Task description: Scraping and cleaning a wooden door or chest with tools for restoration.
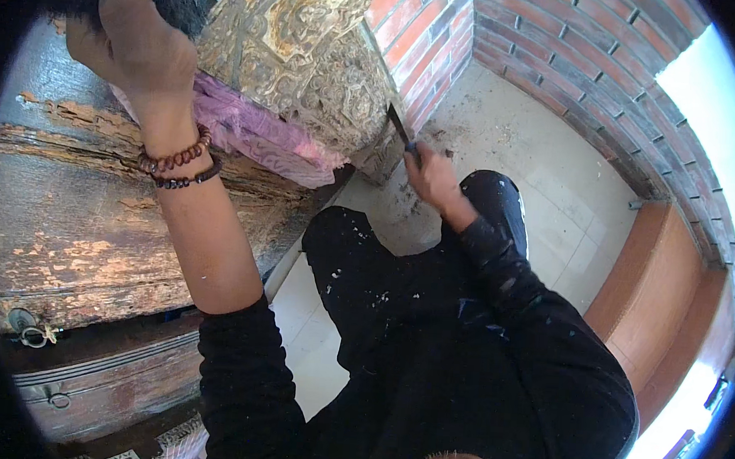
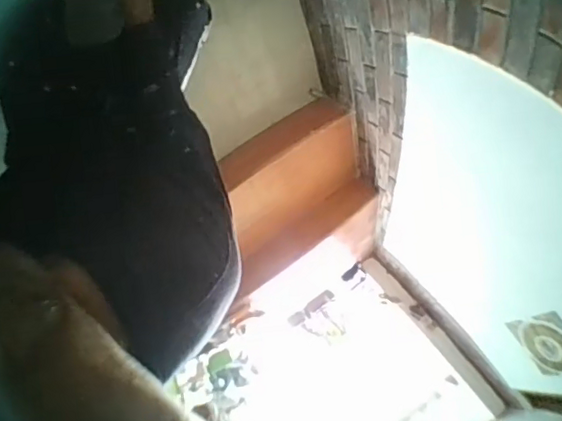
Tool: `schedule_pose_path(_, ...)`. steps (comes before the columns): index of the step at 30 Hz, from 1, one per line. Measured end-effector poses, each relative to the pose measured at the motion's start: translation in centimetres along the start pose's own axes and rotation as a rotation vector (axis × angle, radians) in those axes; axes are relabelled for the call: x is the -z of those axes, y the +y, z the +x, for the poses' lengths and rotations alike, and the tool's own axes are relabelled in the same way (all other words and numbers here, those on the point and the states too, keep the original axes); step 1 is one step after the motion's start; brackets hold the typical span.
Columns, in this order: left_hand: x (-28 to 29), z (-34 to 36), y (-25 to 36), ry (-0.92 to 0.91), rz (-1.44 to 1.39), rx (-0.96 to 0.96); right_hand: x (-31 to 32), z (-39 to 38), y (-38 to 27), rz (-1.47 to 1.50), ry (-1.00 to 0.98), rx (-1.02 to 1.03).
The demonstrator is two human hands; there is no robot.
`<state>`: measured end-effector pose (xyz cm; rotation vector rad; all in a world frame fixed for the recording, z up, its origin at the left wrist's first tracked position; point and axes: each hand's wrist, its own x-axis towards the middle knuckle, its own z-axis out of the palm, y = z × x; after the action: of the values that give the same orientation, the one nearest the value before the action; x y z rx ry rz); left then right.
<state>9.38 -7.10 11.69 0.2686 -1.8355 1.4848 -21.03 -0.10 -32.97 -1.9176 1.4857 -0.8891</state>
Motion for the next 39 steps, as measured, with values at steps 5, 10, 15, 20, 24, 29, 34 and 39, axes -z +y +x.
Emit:
schedule_pose_path(5, 0.5, 5.1, 6.6, 0.058, -0.583, 0.530, 1.2, 0.5, 0.2, 0.177, -0.039, -0.196)
schedule_pose_path(10, 0.8, 7.3, 9.6, 0.082, -1.174, 1.060, 1.5, 1.4, -0.8, 0.241, 0.179, -0.177)
schedule_pose_path(15, -0.7, 3.1, 7.6, -0.068, -0.817, 0.796, 1.3, -1.2, -1.8, 0.251, -0.015, -0.108)
schedule_pose_path(20, -1.1, 3.7, 8.1, -0.084, 0.066, 0.175, 2.2, -2.2, -0.6, 0.390, -0.073, -0.206)
schedule_pose_path(24, -1.4, 5.5, 11.9, 0.028, -0.440, 0.846, 0.9, -1.2, -0.9, 0.348, 0.018, -0.225)
schedule_pose_path(29, -0.8, 2.2, 8.8, 0.013, -0.365, 0.895, 0.1, -3.3, -1.4, 0.346, 0.204, -0.151)
schedule_pose_path(34, 0.2, 1.7, 8.6, -0.274, 0.205, 0.389, -0.9, -3.2, -5.6, 0.230, -0.047, -0.199)
schedule_pose_path(39, -1.8, 1.8, 9.1, -0.020, -0.193, 0.782, -1.3, -1.8, -4.0, 0.174, 0.040, -0.130)
